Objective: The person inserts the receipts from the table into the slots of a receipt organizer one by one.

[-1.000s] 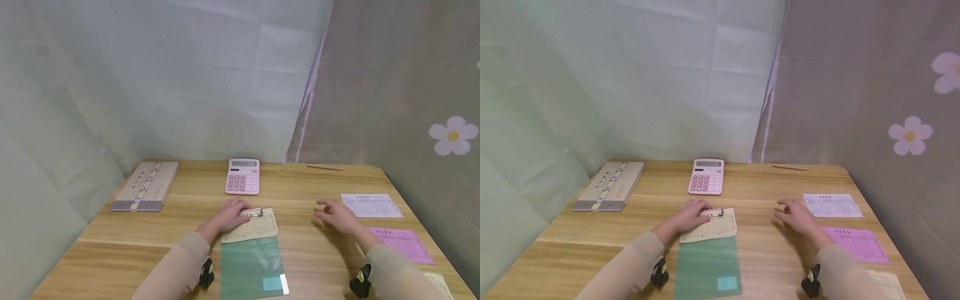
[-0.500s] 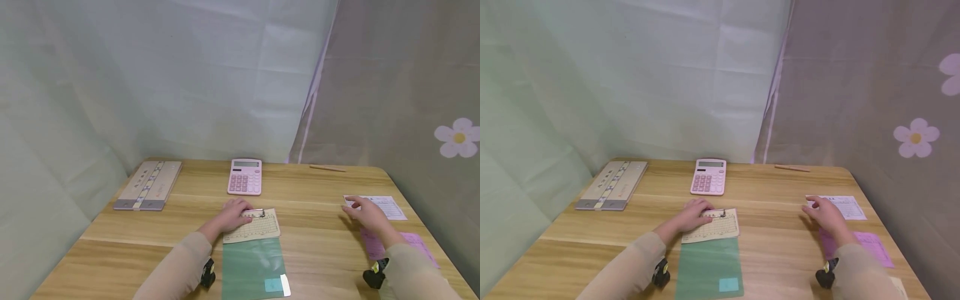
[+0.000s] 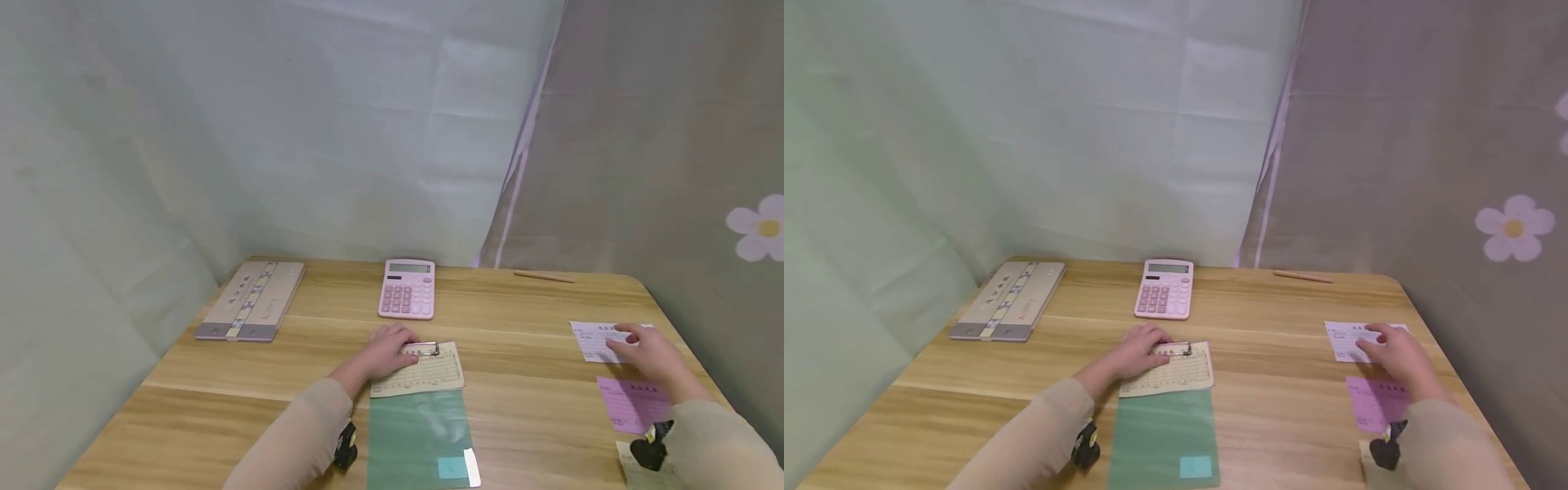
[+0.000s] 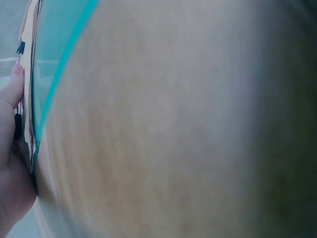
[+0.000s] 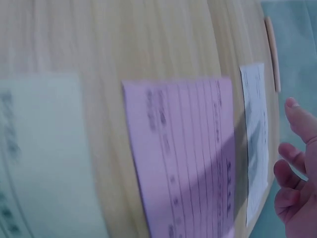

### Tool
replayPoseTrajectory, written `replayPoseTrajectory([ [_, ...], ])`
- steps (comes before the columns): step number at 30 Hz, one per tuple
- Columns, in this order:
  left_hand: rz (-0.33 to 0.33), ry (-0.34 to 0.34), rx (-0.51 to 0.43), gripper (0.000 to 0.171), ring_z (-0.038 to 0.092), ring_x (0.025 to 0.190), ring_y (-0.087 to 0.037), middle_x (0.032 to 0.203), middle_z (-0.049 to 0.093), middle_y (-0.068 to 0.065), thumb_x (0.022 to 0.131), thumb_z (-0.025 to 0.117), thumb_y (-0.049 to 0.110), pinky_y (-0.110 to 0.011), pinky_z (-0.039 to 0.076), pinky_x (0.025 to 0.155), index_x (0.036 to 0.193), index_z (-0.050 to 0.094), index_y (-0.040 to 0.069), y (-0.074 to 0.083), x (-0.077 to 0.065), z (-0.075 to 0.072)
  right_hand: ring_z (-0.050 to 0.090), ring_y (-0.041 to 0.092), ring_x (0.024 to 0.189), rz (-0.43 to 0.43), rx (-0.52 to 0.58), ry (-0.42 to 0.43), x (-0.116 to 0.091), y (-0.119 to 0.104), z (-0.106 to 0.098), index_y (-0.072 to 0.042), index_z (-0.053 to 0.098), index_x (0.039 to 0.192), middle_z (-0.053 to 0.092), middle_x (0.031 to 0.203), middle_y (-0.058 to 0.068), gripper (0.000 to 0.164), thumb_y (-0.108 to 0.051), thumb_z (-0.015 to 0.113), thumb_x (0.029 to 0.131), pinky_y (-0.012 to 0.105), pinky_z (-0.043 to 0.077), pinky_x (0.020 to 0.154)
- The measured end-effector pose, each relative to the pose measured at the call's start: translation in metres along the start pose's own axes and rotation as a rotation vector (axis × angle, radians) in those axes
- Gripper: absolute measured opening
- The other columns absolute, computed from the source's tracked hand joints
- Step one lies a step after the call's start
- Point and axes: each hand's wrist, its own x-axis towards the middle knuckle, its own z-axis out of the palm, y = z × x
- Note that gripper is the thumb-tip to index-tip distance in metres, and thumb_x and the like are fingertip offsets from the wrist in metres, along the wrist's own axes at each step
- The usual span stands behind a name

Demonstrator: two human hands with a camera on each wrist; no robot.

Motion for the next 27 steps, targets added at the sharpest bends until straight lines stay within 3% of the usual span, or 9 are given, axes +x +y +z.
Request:
replayPoseTrajectory([
  [10,0.005,-0.004,-0.006,0.037,0.041,0.116,-0.02,0.123,0.051,0.003,0.089,0.06,0.04,-0.046,0.026,0.1,0.12,0.057,0.019,0.001,0.0,0.003,0.03,0.061,0.109,0.105,-0.045,-0.012,-0.009,0.031,-0.015,0.016,0.034,0.13,0.034,0.122,0.047,0.084,-0.057,0.048,0.09,0.068,0.029,0.085],
  [19,0.011,-0.003,-0.001,0.037,0.042,0.113,-0.02,0.122,0.051,0.003,0.089,0.06,0.041,-0.043,0.028,0.098,0.119,0.057,0.019,0.0,-0.001,0.003,0.039,0.061,0.104,0.109,-0.085,-0.095,-0.003,0.045,-0.008,0.015,0.034,0.129,0.04,0.118,0.046,0.082,-0.056,0.048,0.09,0.066,0.034,0.082],
  [27,0.001,0.006,-0.003,0.036,0.042,0.112,-0.019,0.121,0.052,0.003,0.089,0.06,0.041,-0.043,0.029,0.096,0.118,0.058,0.019,0.001,0.0,0.001,0.042,0.058,0.104,0.102,-0.05,-0.127,0.001,0.037,-0.004,0.014,0.032,0.132,0.043,0.117,0.043,0.072,-0.041,0.055,0.091,0.066,0.033,0.083],
])
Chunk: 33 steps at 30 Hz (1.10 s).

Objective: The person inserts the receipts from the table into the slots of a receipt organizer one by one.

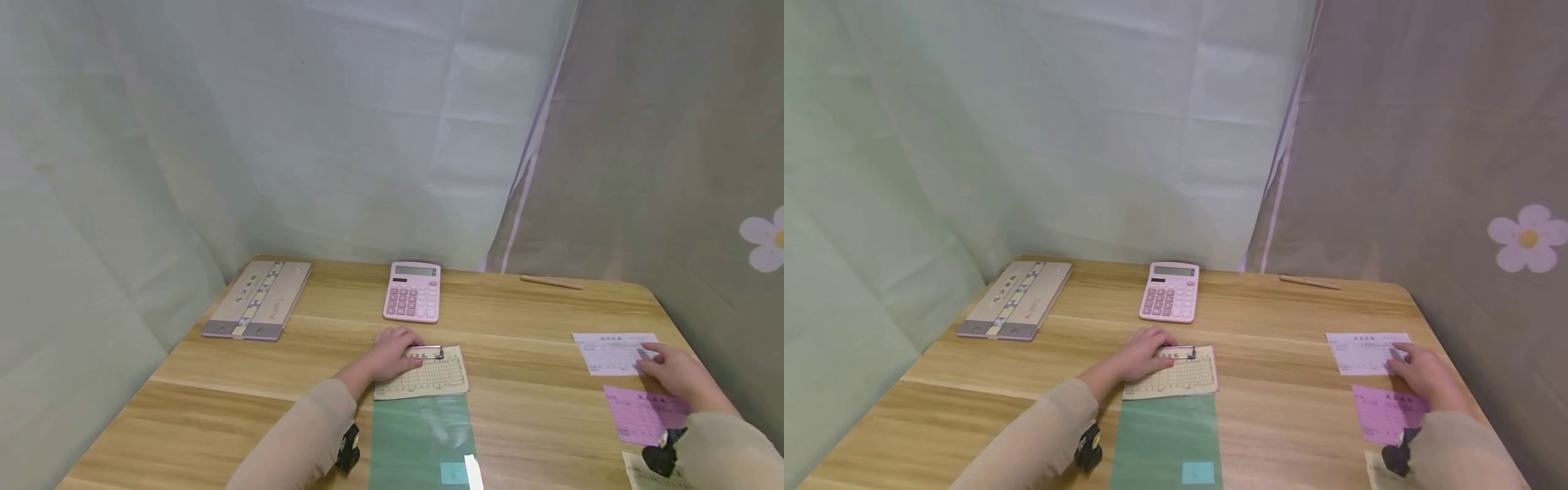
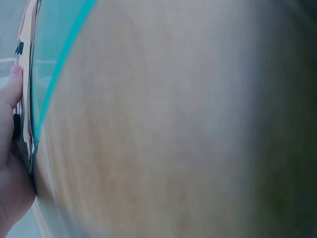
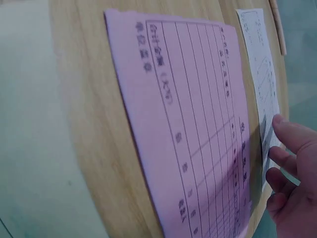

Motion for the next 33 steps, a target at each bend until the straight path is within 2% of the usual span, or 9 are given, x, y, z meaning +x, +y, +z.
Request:
replayPoseTrajectory([
  [3,0.002,0.0,0.0,0.036,0.042,0.112,-0.02,0.121,0.052,0.003,0.089,0.06,0.041,-0.043,0.029,0.096,0.117,0.058,0.019,0.001,0.0,0.0,0.047,0.053,0.099,0.004,0.011,0.005,0.001,-0.006,0.002,0.015,0.032,0.131,0.046,0.113,0.041,0.07,-0.035,0.06,0.09,0.063,0.036,0.081],
  [9,0.004,0.0,-0.001,0.035,0.042,0.112,-0.02,0.121,0.052,0.002,0.089,0.06,0.04,-0.043,0.028,0.097,0.117,0.057,0.019,0.001,0.0,-0.001,0.052,0.05,0.093,-0.051,-0.01,0.05,0.006,-0.014,0.007,0.018,0.039,0.123,0.053,0.102,0.039,0.072,-0.037,0.066,0.085,0.06,0.039,0.078],
  [15,0.006,0.001,-0.001,0.036,0.042,0.113,-0.02,0.122,0.051,0.002,0.089,0.06,0.04,-0.044,0.028,0.098,0.118,0.057,0.019,0.001,0.0,-0.001,0.042,0.059,0.104,-0.053,-0.052,0.096,0.009,-0.023,0.012,0.017,0.048,0.117,0.047,0.113,0.043,0.075,-0.047,0.065,0.083,0.064,0.034,0.085],
  [21,0.008,-0.001,0.0,0.035,0.042,0.113,-0.02,0.121,0.052,0.002,0.089,0.06,0.039,-0.043,0.028,0.097,0.118,0.057,0.02,0.001,0.0,-0.001,0.038,0.058,0.102,-0.073,-0.081,0.135,0.008,-0.035,0.016,0.014,0.052,0.114,0.049,0.111,0.042,0.073,-0.05,0.065,0.081,0.064,0.03,0.085],
  [27,0.007,0.005,0.0,0.034,0.043,0.113,-0.021,0.121,0.052,0.002,0.089,0.061,0.038,-0.044,0.028,0.098,0.118,0.058,0.02,0.001,0.0,-0.001,0.035,0.057,0.102,-0.069,-0.052,0.142,0.005,-0.049,0.021,0.007,0.053,0.117,0.047,0.114,0.042,0.074,-0.056,0.064,0.08,0.064,0.027,0.081],
  [33,-0.005,-0.002,0.007,0.035,0.042,0.113,-0.02,0.121,0.052,0.003,0.089,0.061,0.039,-0.044,0.028,0.099,0.118,0.057,0.021,0.0,0.0,0.0,0.032,0.057,0.102,-0.03,-0.018,0.102,0.004,-0.059,0.026,0.003,0.052,0.121,0.042,0.118,0.043,0.078,-0.061,0.062,0.078,0.062,0.027,0.079],
])
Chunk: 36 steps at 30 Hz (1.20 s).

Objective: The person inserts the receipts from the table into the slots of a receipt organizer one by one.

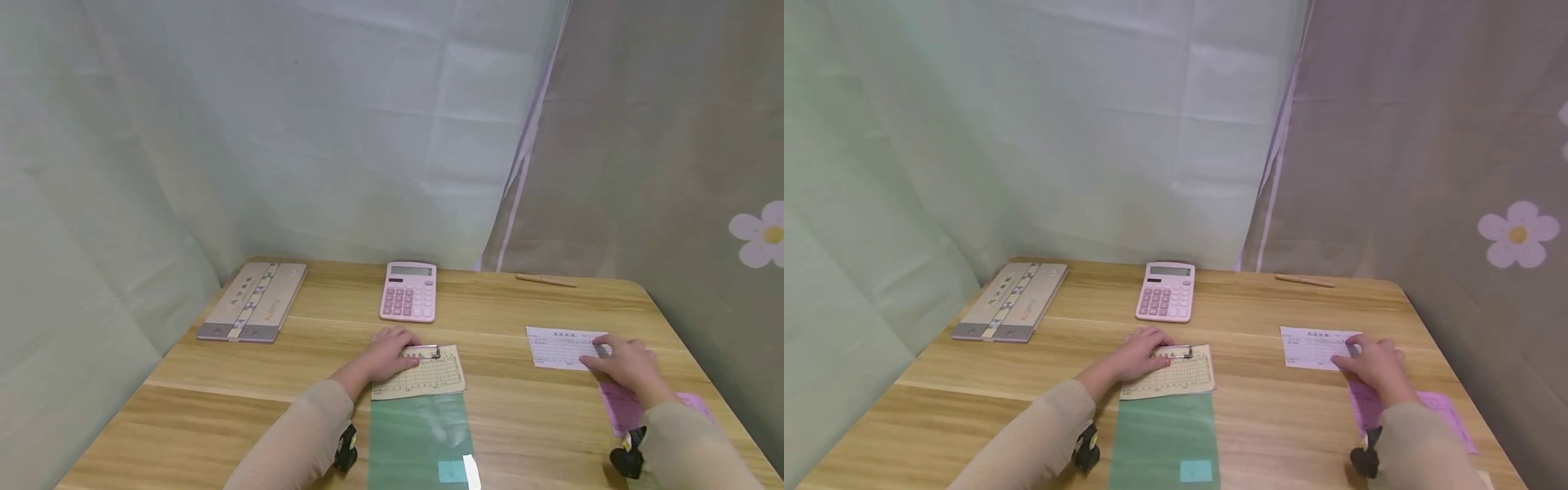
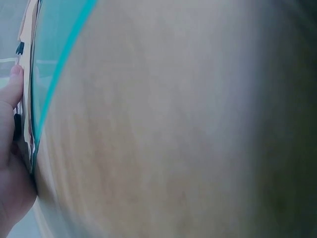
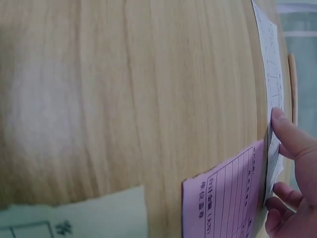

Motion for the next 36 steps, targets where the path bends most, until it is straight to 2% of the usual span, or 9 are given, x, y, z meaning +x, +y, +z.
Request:
replayPoseTrajectory([
  [12,0.002,0.009,-0.006,0.035,0.042,0.112,-0.02,0.12,0.052,0.003,0.088,0.061,0.038,-0.045,0.028,0.098,0.118,0.058,0.02,0.0,0.0,0.0,0.032,0.057,0.099,0.032,0.038,-0.011,-0.003,-0.008,0.004,0.005,0.046,0.127,0.036,0.116,0.044,0.084,-0.061,0.063,0.077,0.062,0.028,0.078],
  [21,0.0,0.01,-0.004,0.035,0.042,0.112,-0.019,0.12,0.051,0.003,0.089,0.061,0.038,-0.044,0.027,0.099,0.119,0.057,0.02,-0.001,0.0,0.001,0.03,0.057,0.098,0.043,0.076,-0.025,-0.005,-0.009,0.004,0.003,0.046,0.125,0.033,0.116,0.043,0.081,-0.061,0.063,0.078,0.062,0.029,0.078],
  [28,0.014,0.015,-0.008,0.035,0.042,0.112,-0.02,0.12,0.052,0.002,0.088,0.061,0.038,-0.045,0.027,0.098,0.118,0.058,0.019,0.0,0.0,-0.001,0.037,0.054,0.1,0.008,0.048,-0.006,-0.003,-0.011,0.004,0.006,0.049,0.121,0.044,0.116,0.04,0.074,-0.054,0.065,0.08,0.061,0.032,0.08],
  [36,0.007,0.014,-0.002,0.034,0.042,0.114,-0.021,0.119,0.052,0.002,0.088,0.061,0.038,-0.044,0.027,0.099,0.117,0.058,0.02,0.001,-0.001,-0.001,0.039,0.055,0.101,-0.037,0.031,0.005,-0.003,-0.013,0.005,0.007,0.051,0.117,0.048,0.114,0.039,0.065,-0.045,0.066,0.082,0.063,0.033,0.08],
])
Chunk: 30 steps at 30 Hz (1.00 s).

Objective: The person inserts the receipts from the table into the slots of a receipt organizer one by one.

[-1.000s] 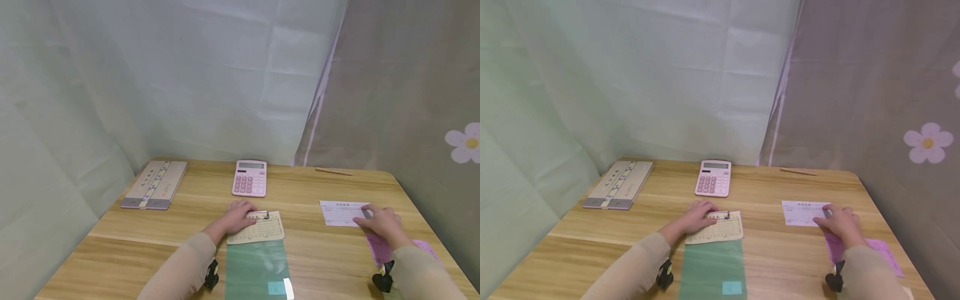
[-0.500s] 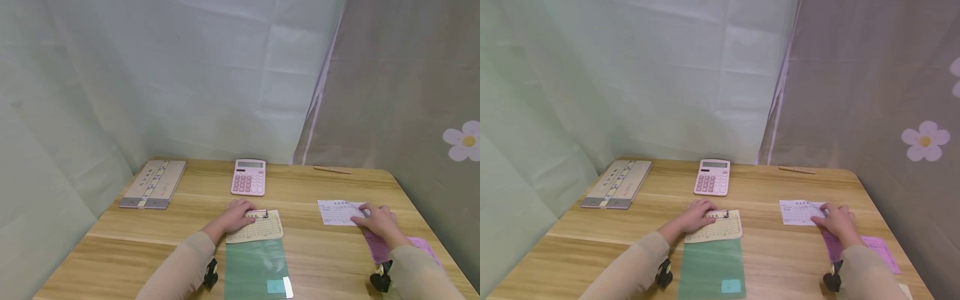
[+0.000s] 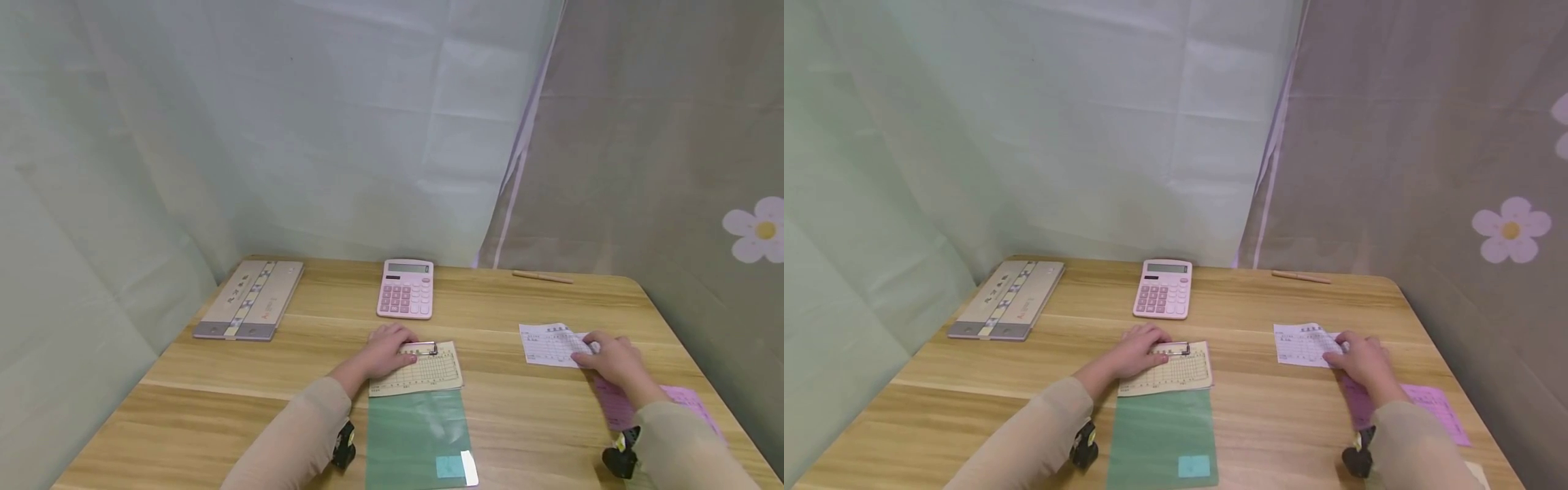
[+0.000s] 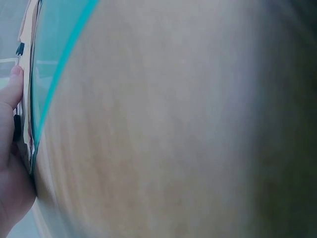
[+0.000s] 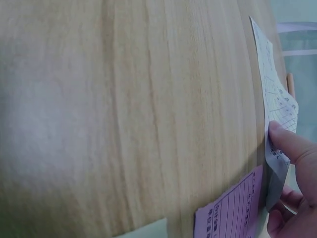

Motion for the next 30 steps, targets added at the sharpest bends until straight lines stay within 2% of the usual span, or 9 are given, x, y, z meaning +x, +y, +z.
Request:
replayPoseTrajectory([
  [7,0.011,0.004,0.003,0.035,0.042,0.113,-0.022,0.119,0.052,0.001,0.089,0.061,0.037,-0.045,0.028,0.098,0.119,0.058,0.019,-0.001,0.0,0.0,0.038,0.055,0.103,0.003,0.0,0.006,0.0,-0.004,0.002,0.006,0.052,0.119,0.049,0.114,0.038,0.064,-0.045,0.065,0.083,0.063,0.031,0.081],
  [17,0.006,0.003,0.002,0.036,0.043,0.114,-0.022,0.12,0.052,0.001,0.088,0.061,0.038,-0.044,0.028,0.097,0.119,0.058,0.019,-0.001,0.0,0.0,0.035,0.056,0.106,0.043,0.088,0.012,-0.003,-0.013,0.005,0.004,0.045,0.127,0.037,0.119,0.041,0.064,-0.044,0.061,0.087,0.065,0.034,0.081],
  [25,0.01,-0.003,-0.002,0.036,0.042,0.113,-0.022,0.12,0.052,0.001,0.089,0.061,0.037,-0.044,0.028,0.097,0.119,0.058,0.018,-0.002,0.0,-0.001,0.037,0.051,0.106,0.011,0.104,0.051,-0.001,-0.015,0.006,0.002,0.047,0.124,0.046,0.116,0.039,0.056,-0.038,0.062,0.088,0.062,0.036,0.081],
  [30,0.012,0.0,-0.001,0.036,0.043,0.113,-0.023,0.12,0.052,0.0,0.089,0.061,0.037,-0.045,0.028,0.097,0.119,0.058,0.018,0.0,0.0,-0.001,0.034,0.052,0.109,0.015,0.156,0.034,-0.001,-0.015,0.006,0.002,0.043,0.128,0.041,0.12,0.04,0.059,-0.036,0.063,0.087,0.064,0.033,0.084],
])
